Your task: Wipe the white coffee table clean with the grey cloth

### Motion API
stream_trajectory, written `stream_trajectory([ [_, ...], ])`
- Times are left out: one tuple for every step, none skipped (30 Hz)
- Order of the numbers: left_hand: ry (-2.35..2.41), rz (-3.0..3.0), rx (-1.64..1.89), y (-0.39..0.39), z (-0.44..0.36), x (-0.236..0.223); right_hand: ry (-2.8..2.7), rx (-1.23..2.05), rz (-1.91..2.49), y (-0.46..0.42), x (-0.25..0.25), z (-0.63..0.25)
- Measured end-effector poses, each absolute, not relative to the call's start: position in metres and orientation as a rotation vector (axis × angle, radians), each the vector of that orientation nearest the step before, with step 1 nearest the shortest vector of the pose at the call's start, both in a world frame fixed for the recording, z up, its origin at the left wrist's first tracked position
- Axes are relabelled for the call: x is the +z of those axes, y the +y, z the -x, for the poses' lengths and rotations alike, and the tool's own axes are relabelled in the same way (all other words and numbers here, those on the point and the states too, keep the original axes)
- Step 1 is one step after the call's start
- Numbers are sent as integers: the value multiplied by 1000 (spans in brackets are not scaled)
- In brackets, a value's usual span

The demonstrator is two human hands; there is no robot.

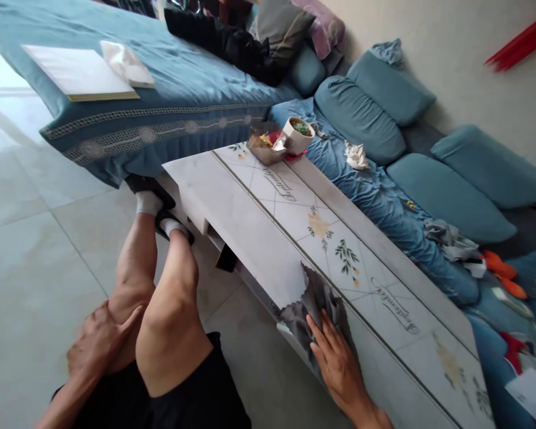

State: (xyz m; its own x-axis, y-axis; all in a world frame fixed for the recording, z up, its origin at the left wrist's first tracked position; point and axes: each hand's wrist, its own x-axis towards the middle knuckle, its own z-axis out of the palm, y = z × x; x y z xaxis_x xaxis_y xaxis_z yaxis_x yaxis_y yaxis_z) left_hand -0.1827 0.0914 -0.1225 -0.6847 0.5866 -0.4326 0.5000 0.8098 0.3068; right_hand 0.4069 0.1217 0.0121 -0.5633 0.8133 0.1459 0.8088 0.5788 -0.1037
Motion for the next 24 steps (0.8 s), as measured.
stream_trajectory([
  [2476, -786, 211, 68, 178, -132, -2629, 33, 1356, 127, 11, -401],
  [2481, -779, 209, 53, 175, -139, -2633, 30, 1343, 138, 11, -389],
  [2483, -773, 213, 44, 173, -144, -2645, 33, 1328, 152, 10, -370],
  [2477, -773, 220, 40, 172, -146, -2666, 45, 1312, 169, 9, -346],
  [2465, -773, 226, 40, 172, -146, -2692, 63, 1293, 188, 8, -317],
  [2453, -779, 235, 42, 171, -145, -2715, 89, 1273, 208, 8, -286],
  [2442, -789, 243, 44, 171, -142, -2731, 122, 1254, 228, 9, -255],
  [2432, -799, 247, 46, 170, -139, -2737, 158, 1238, 246, 11, -225],
  [2426, -808, 252, 46, 170, -136, -2734, 188, 1224, 262, 13, -200],
  [2424, -812, 258, 45, 169, -134, -2728, 214, 1211, 274, 16, -180],
  [2428, -807, 267, 43, 169, -134, -2724, 236, 1199, 282, 18, -168],
  [2433, -803, 284, 40, 169, -135, -2721, 252, 1189, 286, 19, -163],
  [2437, -802, 311, 37, 170, -137, -2719, 258, 1180, 284, 19, -167],
  [2442, -804, 347, 34, 171, -140, -2716, 255, 1173, 278, 19, -178],
  [2448, -811, 384, 31, 172, -144, -2709, 243, 1171, 268, 17, -197],
  [2457, -818, 414, 29, 173, -149, -2696, 222, 1175, 253, 16, -221],
  [2466, -828, 431, 28, 174, -153, -2678, 196, 1192, 236, 14, -249],
  [2471, -839, 431, 27, 174, -157, -2657, 170, 1219, 216, 12, -280],
  [2477, -851, 418, 27, 175, -159, -2632, 145, 1262, 195, 11, -310],
  [2484, -859, 394, 27, 175, -161, -2603, 121, 1321, 175, 11, -339],
  [2495, -862, 369, 28, 176, -162, -2574, 96, 1384, 157, 11, -364],
  [2512, -881, 349, 30, 177, -163, -2546, 68, 1439, 141, 11, -384],
  [2515, -959, 333, 31, 178, -163, -2522, 40, 1485, 130, 10, -397],
  [2492, -1097, 321, 32, 179, -163, -2506, 17, 1515, 123, 10, -403],
])
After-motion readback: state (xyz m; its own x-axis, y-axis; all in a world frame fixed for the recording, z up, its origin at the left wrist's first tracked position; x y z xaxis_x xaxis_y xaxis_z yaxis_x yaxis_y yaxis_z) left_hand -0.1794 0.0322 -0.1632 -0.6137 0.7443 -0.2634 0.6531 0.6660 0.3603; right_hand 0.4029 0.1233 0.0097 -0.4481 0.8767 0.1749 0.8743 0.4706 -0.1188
